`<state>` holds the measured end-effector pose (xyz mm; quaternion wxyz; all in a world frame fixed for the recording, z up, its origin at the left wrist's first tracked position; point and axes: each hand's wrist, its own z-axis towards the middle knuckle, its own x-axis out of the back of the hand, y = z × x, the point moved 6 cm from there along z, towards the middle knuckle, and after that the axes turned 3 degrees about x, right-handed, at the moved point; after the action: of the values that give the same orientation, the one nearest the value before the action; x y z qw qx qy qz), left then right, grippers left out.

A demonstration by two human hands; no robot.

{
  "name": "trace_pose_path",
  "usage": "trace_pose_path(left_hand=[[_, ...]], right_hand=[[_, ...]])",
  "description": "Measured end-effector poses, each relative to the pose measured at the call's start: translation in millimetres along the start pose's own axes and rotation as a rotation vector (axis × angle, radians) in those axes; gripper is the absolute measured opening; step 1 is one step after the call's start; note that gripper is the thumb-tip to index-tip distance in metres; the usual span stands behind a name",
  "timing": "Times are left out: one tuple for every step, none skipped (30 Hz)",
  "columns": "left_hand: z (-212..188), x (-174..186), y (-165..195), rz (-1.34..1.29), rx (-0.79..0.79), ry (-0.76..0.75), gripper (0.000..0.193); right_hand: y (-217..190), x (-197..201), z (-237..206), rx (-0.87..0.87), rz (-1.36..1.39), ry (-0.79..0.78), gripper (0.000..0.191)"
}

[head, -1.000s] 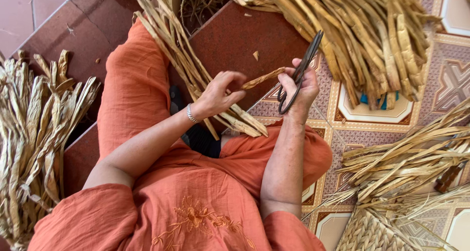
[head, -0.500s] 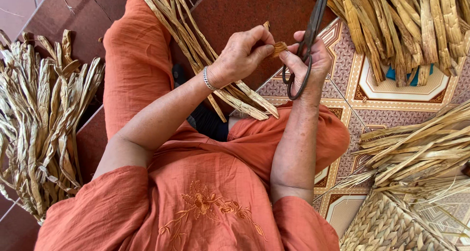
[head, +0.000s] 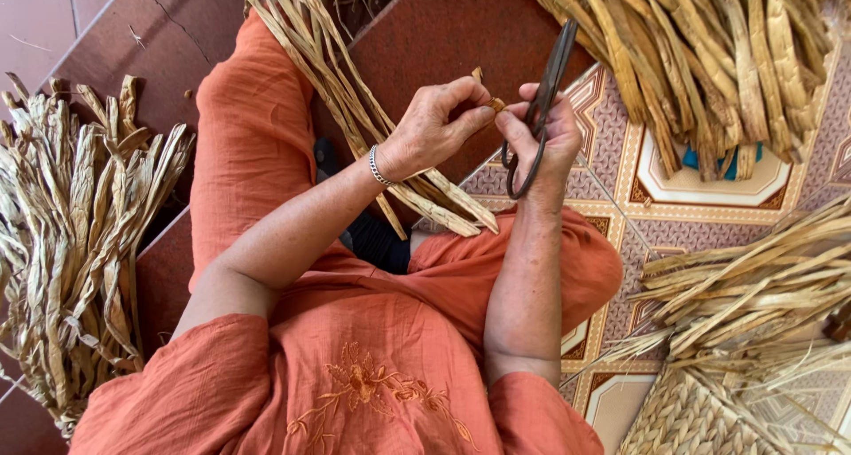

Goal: The person sits on a tiled floor and repeatedly trims dried plant strips with scissors. They pick up individual strips, cut them to length, and place the trimmed pieces into a woven basket. The process continues with multiple strips throughout the clip.

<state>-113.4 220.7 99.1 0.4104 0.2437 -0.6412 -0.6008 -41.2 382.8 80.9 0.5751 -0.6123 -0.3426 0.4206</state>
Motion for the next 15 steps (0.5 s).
trace_pose_path(left_hand=[[0.7, 2.1, -4.1, -0.025, 0.029, 0.02, 0.013], [2.7, 4.1, -11.8, -0.097, 0.106, 0.034, 0.012], [5.3, 5.0, -19.8, -0.171, 0.182, 0.048, 0.013], [8.1, 7.0, -28.0, -0.244, 0.256, 0.062, 0.013], [12.7, 11.3, -29.2, -0.279, 0.208, 0.083, 0.014], [16.8, 14.9, -29.9, -0.315, 0.16, 0.101, 0.015], [20.1, 19.1, -30.6, -0.351, 0.114, 0.118, 0.016], [21.8, 21.8, -35.7, -0.407, 0.155, 0.125, 0.018], [21.9, 23.1, -40.0, -0.465, 0.197, 0.129, 0.02], [21.6, 23.7, -43.7, -0.523, 0.24, 0.133, 0.022], [21.9, 25.1, -45.2, -0.507, 0.253, 0.133, 0.021], [21.3, 25.9, -46.3, -0.492, 0.269, 0.132, 0.021], [20.6, 25.9, -47.3, -0.478, 0.287, 0.129, 0.02], [20.0, 25.8, -47.2, -0.471, 0.287, 0.123, 0.02], [19.8, 25.7, -47.3, -0.465, 0.287, 0.117, 0.02]], right_hand=[[1.7, -2.4, 0.1, -0.009, -0.004, -0.002, 0.034], [2.9, -5.0, 0.3, -0.02, -0.007, -0.005, 0.035], [3.7, -9.6, 0.9, -0.029, -0.056, -0.039, 0.039], [4.1, -15.1, 1.6, -0.035, -0.105, -0.073, 0.044], [3.4, -19.9, 2.5, -0.039, -0.153, -0.106, 0.051], [0.2, -24.2, 1.6, -0.014, -0.257, -0.138, 0.056], [-3.2, -28.7, -1.3, 0.01, -0.362, -0.17, 0.062], [-6.5, -33.5, -3.5, 0.033, -0.468, -0.199, 0.068], [-13.9, -37.6, -5.1, 0.123, -0.576, -0.203, 0.069], [-21.1, -41.0, -7.4, 0.212, -0.684, -0.206, 0.069], [-27.5, -45.4, -8.7, 0.301, -0.792, -0.207, 0.07], [-29.1, -47.3, -8.8, 0.298, -0.809, -0.205, 0.07], [-30.3, -47.9, -9.5, 0.293, -0.828, -0.203, 0.07], [-31.1, -48.3, -10.2, 0.286, -0.848, -0.202, 0.07], [-31.3, -49.1, -10.5, 0.292, -0.864, -0.204, 0.069]])
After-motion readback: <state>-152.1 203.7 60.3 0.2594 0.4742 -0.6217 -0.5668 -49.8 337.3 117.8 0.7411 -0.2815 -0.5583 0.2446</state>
